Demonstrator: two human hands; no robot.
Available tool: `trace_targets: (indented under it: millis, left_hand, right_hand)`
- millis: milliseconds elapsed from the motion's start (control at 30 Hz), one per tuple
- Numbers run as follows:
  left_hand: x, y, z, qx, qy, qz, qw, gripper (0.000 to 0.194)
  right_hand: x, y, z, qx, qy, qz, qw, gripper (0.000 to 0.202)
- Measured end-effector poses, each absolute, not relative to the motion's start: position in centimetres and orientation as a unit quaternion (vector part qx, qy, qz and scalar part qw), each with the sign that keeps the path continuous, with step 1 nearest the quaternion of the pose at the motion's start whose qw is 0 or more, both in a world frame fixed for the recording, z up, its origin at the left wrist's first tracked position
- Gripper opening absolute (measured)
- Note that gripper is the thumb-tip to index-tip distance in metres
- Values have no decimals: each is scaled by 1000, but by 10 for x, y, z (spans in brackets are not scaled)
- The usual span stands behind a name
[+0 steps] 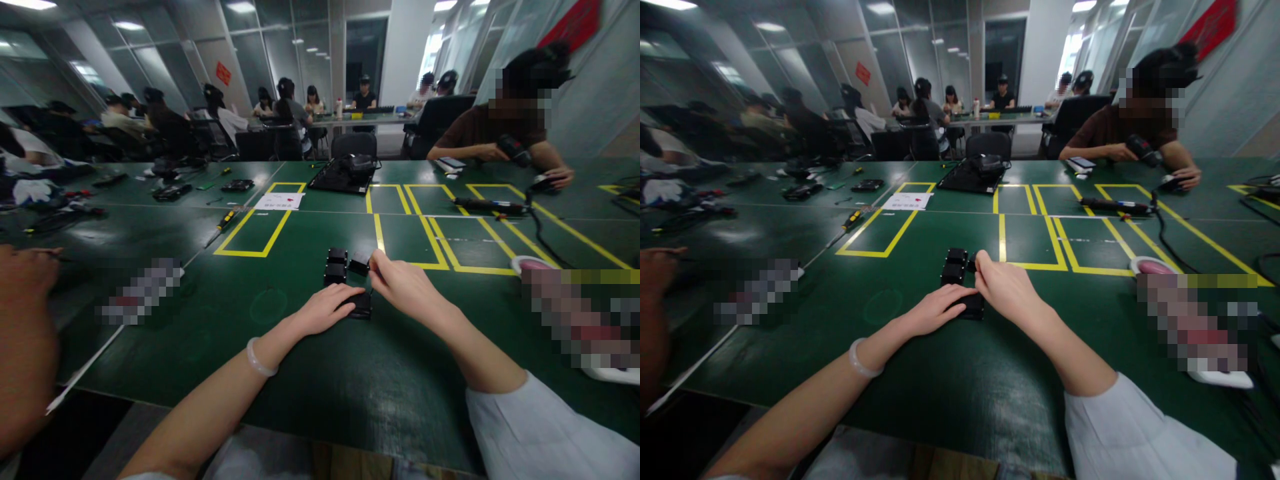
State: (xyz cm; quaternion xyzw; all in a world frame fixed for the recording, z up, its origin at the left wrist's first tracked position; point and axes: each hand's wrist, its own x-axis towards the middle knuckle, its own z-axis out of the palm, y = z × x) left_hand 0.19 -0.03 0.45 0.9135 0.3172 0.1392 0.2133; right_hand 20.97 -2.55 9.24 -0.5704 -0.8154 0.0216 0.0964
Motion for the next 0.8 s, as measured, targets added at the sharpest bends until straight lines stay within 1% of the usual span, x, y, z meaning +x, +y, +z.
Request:
trace_targets:
  millis: [133, 200, 300, 433, 600, 700, 800]
  left_hand:
    - [2, 0, 4, 913, 314, 143, 216, 41]
    - [2, 0, 4, 913, 314, 143, 216, 40]
    - [1, -1, 5, 912, 317, 141, 218, 40]
    - [1, -1, 5, 911, 318, 141, 221, 41]
    - [2, -1, 4, 911, 318, 144, 219, 40]
    - [1, -1, 5, 911, 318, 145, 219, 40]
    - [1, -1, 4, 912, 317, 143, 219, 40]
  right_hand:
    - [207, -26, 92, -578, -812, 3, 78, 28]
    - [206, -25, 92, -583, -810, -6, 69, 30]
    - [207, -25, 91, -592, -803, -5, 65, 27]
    - [210, -24, 90, -579, -811, 6, 84, 20]
    - [211, -24, 90, -578, -812, -2, 87, 18]
    - [209, -26, 93, -586, -807, -16, 73, 22]
    - [207, -27, 95, -600, -798, -38, 43, 31]
